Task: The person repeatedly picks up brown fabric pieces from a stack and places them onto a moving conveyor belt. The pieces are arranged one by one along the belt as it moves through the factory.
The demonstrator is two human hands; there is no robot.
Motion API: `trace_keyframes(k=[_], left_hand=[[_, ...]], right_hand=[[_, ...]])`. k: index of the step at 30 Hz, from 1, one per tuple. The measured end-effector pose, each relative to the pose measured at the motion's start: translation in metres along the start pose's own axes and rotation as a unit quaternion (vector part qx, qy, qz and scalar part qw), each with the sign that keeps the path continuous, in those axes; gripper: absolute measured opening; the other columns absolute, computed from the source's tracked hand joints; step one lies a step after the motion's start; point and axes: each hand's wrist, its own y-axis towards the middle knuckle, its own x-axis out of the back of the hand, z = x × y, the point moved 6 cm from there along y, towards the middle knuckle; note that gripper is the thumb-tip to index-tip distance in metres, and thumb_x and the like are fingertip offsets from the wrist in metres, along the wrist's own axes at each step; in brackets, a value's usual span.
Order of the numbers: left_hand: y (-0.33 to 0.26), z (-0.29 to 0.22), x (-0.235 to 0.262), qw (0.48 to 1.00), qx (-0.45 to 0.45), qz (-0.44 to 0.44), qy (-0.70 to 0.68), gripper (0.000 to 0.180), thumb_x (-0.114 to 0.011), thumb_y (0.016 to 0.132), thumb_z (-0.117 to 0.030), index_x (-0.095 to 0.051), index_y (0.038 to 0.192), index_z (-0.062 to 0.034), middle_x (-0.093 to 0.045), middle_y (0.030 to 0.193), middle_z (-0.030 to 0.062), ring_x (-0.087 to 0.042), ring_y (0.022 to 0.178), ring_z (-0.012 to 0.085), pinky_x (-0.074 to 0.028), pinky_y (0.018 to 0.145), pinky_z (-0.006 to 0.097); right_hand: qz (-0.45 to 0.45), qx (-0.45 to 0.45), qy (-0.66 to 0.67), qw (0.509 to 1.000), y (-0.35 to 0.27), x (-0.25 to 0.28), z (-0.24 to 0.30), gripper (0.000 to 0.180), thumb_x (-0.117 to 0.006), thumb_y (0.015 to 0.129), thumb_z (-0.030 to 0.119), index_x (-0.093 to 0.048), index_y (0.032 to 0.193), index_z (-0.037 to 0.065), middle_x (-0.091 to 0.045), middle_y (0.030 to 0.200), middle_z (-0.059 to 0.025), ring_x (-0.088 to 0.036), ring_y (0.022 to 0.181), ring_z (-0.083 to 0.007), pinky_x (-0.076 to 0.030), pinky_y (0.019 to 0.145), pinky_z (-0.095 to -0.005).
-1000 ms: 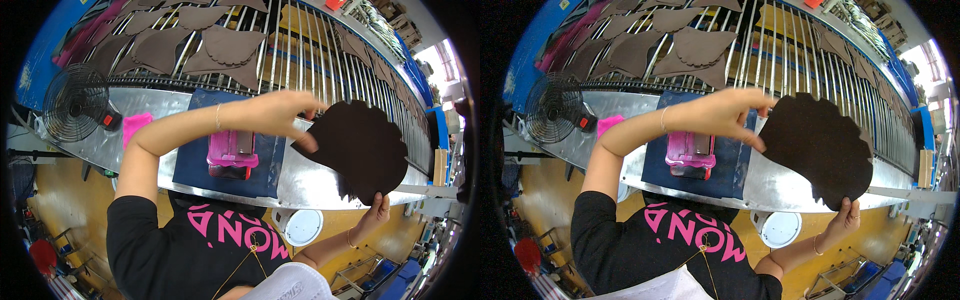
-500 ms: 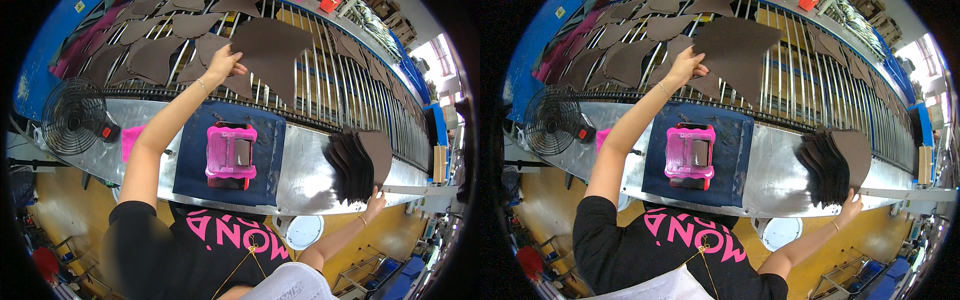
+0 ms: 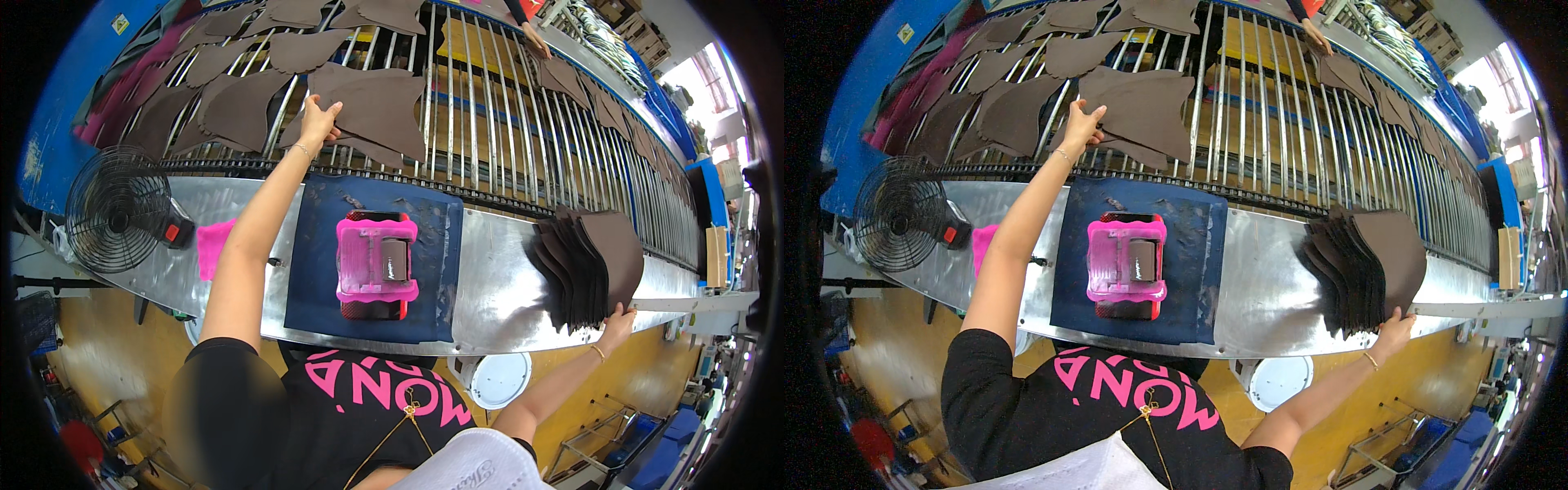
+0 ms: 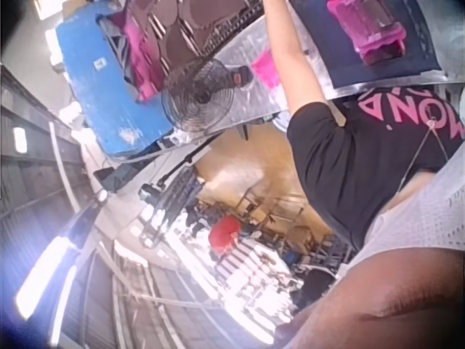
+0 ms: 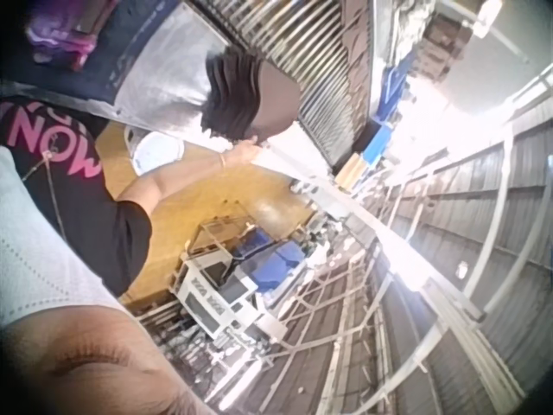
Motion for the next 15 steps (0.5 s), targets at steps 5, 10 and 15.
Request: trace_keyframes(k=[5,10,15], left_hand=[[-0.027,-0.039,0.014,0.995,-0.085,0.057,0.004,0.063,-0.065,0.086,-0.026,-0.03,0.134,-0.0032,-0.053,0.082,0.0083,-0.049,0.044,0.0099,-0.037,0.034,0.023],[-0.054,-0.064,0.018,0.987,-0.102,0.116,-0.044,0.059,-0.065,0.087,-0.023,-0.033,0.133,-0.0025,-0.052,0.086,0.0084,-0.05,0.046,0.0085,-0.037,0.036,0.021],[-0.076,-0.068,0.033,0.984,-0.103,0.135,-0.051,0.058,-0.064,0.088,-0.025,-0.034,0.132,-0.0012,-0.05,0.088,0.0084,-0.051,0.047,0.0078,-0.036,0.036,0.019]], right_hand=[[-0.051,-0.02,0.08,0.995,0.003,0.028,0.013,0.029,-0.05,0.095,0.028,-0.054,0.114,0.007,-0.066,0.076,-0.018,-0.063,0.053,-0.0249,-0.048,0.055,-0.0392],[-0.008,0.053,-0.006,0.999,0.033,-0.028,-0.028,0.046,-0.053,0.09,0.047,-0.061,0.113,0.008,-0.064,0.09,-0.023,-0.064,0.077,-0.0323,-0.05,0.072,-0.0432],[-0.025,0.092,-0.134,0.986,0.022,-0.028,-0.004,0.066,-0.057,0.081,0.061,-0.065,0.109,0.002,-0.062,0.101,-0.0269,-0.059,0.095,-0.0399,-0.047,0.086,-0.0462]])
